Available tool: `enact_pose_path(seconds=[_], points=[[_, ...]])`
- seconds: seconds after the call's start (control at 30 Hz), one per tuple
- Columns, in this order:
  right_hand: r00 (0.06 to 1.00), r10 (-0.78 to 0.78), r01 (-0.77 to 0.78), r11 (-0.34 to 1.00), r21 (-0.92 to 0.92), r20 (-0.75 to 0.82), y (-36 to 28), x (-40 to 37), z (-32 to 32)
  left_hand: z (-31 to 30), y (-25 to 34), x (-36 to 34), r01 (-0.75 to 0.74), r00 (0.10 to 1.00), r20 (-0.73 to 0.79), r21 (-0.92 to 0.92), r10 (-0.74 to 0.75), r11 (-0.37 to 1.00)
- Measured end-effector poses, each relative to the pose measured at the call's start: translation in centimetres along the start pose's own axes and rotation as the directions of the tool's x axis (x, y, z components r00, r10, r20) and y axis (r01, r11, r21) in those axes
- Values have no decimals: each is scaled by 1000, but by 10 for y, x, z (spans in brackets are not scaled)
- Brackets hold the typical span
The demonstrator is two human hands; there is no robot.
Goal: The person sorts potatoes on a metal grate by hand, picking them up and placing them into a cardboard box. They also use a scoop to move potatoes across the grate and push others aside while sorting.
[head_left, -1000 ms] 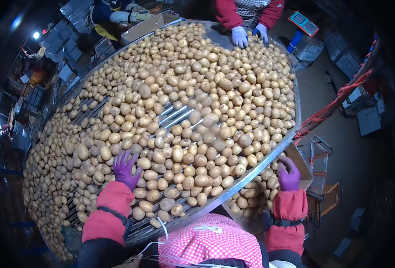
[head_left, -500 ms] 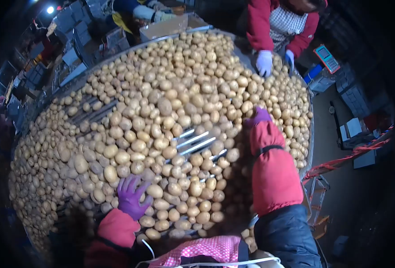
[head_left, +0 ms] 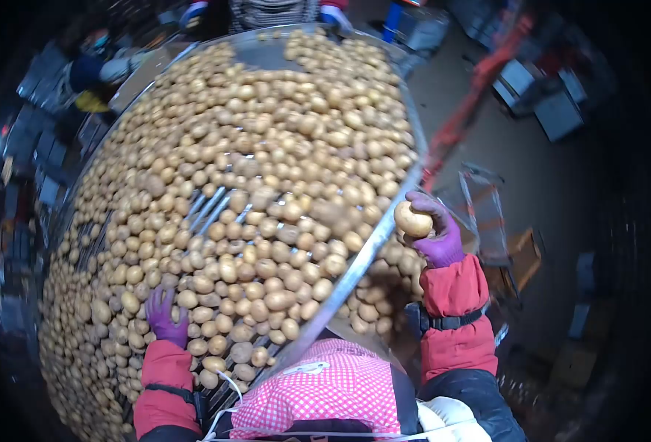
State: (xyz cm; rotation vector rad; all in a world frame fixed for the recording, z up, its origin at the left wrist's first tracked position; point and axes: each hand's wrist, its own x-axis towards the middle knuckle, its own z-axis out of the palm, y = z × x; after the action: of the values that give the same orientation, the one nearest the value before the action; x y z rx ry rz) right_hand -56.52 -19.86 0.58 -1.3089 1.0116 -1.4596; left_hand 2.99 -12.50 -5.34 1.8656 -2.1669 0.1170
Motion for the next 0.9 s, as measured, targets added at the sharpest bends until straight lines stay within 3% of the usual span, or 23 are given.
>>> enact_pose_path(seconds=[0.03,0.13,0.17,0.23,0.33,0.37,0.43,0.53,0.67,0.77,0.83,0.9], points=[[1000,3,-3,1000,-13,-26,-14,-19,-10,4,-6,-2,-14,1000,-4,3,14,1000],[930,300,-273,950,148,-210,-54,-75,-28,5,-5,-2,-56,998,-26,14,56,998],[913,368,-324,916,238,-176,-57,-97,-44,7,-4,-4,-58,998,-30,8,58,998],[794,452,-295,871,392,-407,-40,-142,-59,11,-10,-6,-59,998,-38,-1,59,998],[685,497,-251,847,467,-533,-35,-217,-94,14,-14,-8,-63,998,-13,-8,62,998],[603,539,-201,816,543,-588,-32,-245,-110,16,-15,-8,-66,998,-17,-13,66,998],[487,506,60,794,605,-712,-22,-298,-139,20,-19,-8,-69,997,-21,-13,68,998],[407,641,359,543,759,-651,-17,-363,-159,25,-24,-7,-74,997,-23,-17,73,997],[122,616,562,603,566,-778,6,-377,-147,28,-33,-10,-70,997,-23,-8,70,997],[507,345,413,708,573,-790,-3,-389,-138,32,-38,-10,-53,998,-23,-7,53,999],[516,349,328,763,557,-782,-5,-410,-143,33,-43,-13,-52,999,-16,-11,52,999],[297,480,162,827,539,-825,-2,-442,-156,33,-39,-13,-91,996,7,-29,92,995]])
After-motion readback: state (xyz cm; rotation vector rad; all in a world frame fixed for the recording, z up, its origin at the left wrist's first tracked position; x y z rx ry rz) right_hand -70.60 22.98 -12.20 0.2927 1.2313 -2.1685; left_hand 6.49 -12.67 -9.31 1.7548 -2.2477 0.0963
